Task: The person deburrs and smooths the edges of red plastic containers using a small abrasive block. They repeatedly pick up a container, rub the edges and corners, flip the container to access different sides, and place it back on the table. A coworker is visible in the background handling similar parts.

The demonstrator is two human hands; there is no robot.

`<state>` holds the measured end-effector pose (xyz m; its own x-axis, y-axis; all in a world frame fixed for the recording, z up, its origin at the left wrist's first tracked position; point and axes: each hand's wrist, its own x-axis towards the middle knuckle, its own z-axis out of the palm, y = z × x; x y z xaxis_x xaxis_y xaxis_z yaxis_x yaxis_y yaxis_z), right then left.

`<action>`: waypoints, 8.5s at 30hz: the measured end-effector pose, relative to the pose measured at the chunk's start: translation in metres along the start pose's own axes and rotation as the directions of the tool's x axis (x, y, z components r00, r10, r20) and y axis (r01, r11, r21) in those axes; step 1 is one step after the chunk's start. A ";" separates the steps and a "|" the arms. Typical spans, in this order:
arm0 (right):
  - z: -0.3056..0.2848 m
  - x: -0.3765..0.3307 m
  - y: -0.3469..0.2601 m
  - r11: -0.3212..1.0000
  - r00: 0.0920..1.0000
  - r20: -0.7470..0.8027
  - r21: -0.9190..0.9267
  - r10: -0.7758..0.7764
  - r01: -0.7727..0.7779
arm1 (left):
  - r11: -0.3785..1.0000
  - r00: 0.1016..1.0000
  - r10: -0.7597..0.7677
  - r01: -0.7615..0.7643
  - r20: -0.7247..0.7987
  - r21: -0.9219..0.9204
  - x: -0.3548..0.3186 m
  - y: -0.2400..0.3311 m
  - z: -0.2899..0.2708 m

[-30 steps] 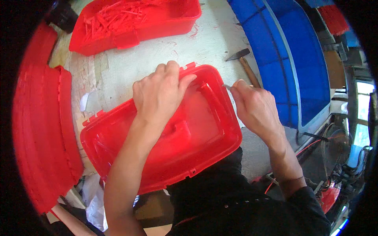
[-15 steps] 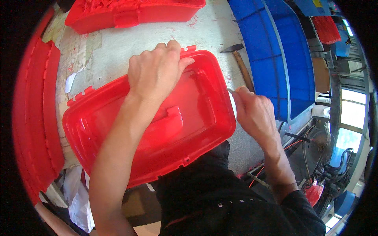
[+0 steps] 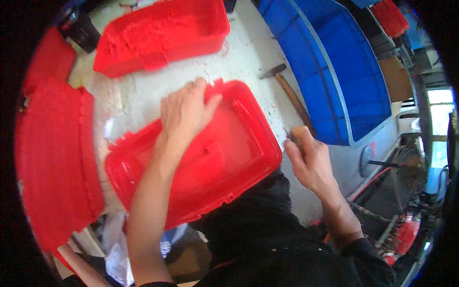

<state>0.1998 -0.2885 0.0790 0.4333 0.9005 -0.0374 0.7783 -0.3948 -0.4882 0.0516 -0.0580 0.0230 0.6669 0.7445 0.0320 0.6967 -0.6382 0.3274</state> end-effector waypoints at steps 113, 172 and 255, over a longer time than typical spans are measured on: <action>0.062 0.047 -0.067 0.794 0.798 0.540 0.593 -0.268 -0.135 | 0.732 0.996 -0.050 0.082 0.067 -0.676 -0.045 -0.137 -0.019; 0.060 0.014 -0.058 0.735 0.938 0.345 0.627 0.034 -0.257 | 0.942 0.956 0.083 0.016 0.280 -0.335 0.019 -0.037 -0.003; 0.043 0.105 0.058 0.923 0.967 -0.151 -0.358 -0.205 0.140 | 0.967 0.974 0.225 -0.222 0.011 -0.122 -0.025 -0.042 -0.065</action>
<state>0.2711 -0.2087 0.0089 0.3282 0.9241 0.1957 0.9417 -0.3039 -0.1441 -0.0113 -0.0371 0.0696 0.8096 0.5793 0.0950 0.4932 -0.7590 0.4251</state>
